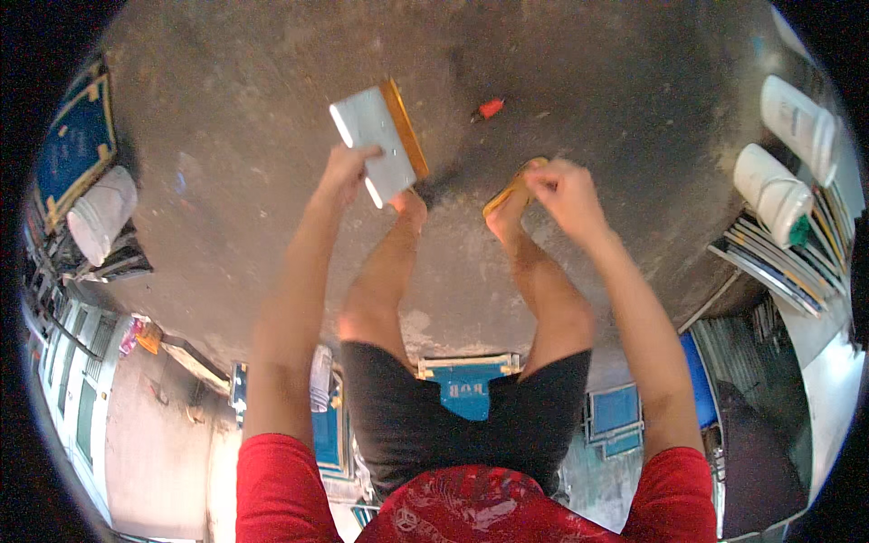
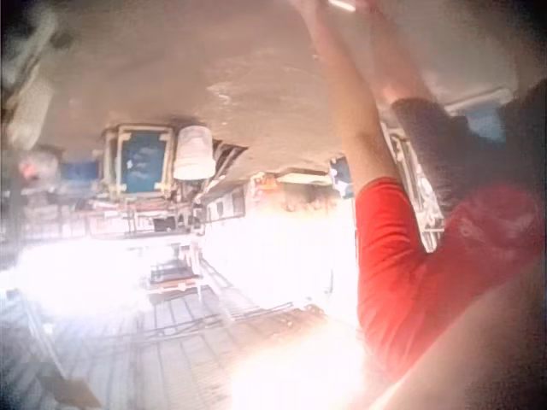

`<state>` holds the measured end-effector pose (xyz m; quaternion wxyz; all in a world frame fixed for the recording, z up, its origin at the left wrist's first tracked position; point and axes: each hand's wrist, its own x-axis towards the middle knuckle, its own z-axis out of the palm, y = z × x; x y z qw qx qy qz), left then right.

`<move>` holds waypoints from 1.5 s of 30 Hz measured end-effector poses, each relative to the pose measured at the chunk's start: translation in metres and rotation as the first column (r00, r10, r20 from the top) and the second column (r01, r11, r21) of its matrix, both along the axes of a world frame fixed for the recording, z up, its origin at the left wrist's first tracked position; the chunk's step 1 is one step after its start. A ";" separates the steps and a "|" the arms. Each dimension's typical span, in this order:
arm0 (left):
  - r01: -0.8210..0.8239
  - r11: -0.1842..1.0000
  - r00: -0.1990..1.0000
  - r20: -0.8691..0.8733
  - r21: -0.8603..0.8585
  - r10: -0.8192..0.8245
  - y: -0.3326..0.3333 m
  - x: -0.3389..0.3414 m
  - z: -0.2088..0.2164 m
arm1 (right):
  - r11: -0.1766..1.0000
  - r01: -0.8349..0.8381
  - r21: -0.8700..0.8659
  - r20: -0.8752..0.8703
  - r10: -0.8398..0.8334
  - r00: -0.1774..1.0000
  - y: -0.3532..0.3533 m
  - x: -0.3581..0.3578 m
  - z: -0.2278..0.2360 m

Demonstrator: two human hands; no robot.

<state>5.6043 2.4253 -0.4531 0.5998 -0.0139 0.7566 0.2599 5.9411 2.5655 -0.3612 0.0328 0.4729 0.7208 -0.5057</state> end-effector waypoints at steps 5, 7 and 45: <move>0.029 0.996 0.984 0.176 0.080 -0.043 -0.004 -0.003 -0.118 | 0.915 -0.373 0.155 0.134 0.355 0.925 0.008 -0.007 -0.149; 0.020 0.983 0.972 0.225 0.181 -0.061 0.008 -0.012 -0.140 | 0.874 -0.463 0.146 0.165 0.439 0.883 -0.001 -0.014 -0.183; -0.746 0.527 0.650 0.615 0.407 0.446 -0.018 -0.008 -0.112 | 0.961 -0.055 -0.271 -0.427 -0.069 0.902 -0.005 -0.186 -0.169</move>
